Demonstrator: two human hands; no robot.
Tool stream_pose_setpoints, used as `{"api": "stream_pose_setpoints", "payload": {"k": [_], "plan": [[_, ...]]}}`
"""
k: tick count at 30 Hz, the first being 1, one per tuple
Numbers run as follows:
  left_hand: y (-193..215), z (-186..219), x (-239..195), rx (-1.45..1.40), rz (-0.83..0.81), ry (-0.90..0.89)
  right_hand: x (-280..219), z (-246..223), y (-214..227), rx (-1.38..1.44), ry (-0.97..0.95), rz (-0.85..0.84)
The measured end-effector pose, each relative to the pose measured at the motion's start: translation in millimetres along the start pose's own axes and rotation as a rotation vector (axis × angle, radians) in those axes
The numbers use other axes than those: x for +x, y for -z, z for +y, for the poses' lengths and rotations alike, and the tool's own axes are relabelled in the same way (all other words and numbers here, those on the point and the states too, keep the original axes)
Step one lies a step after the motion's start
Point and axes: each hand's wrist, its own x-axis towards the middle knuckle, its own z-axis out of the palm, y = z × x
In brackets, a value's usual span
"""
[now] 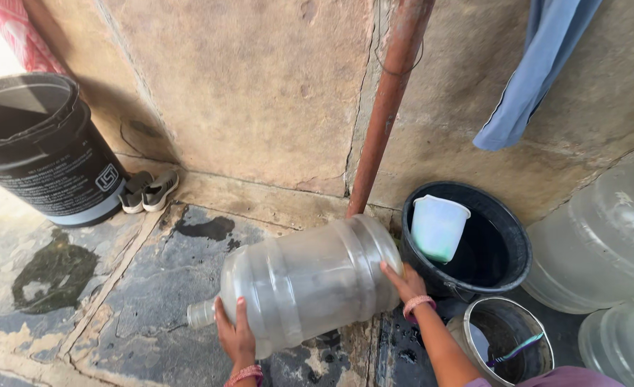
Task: The person cleans a large plastic water jug by scrubbing the exterior with a sponge and then vigorously shaking it with water inside to rinse the interior.
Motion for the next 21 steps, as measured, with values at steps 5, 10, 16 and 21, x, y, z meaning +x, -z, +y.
{"api": "stream_pose_setpoints", "payload": {"k": [5,10,16,21], "plan": [[1.8,52.7,25.9,0.296,-0.212,0.15,29.3,-38.1,14.1,-0.348,-0.073,-0.046],[-2.5,94.1,24.1,0.456,-0.194,0.307,3.0,-63.8,-22.1,-0.418,0.151,0.361],[-8.1,105.1,29.1,0.448,-0.152,0.3,-123.1,-133.0,-121.0,-0.534,0.704,0.11],[-10.8,105.4,34.6,0.483,-0.175,0.36,-162.4,-143.2,-160.2,-0.749,1.174,0.187]]}}
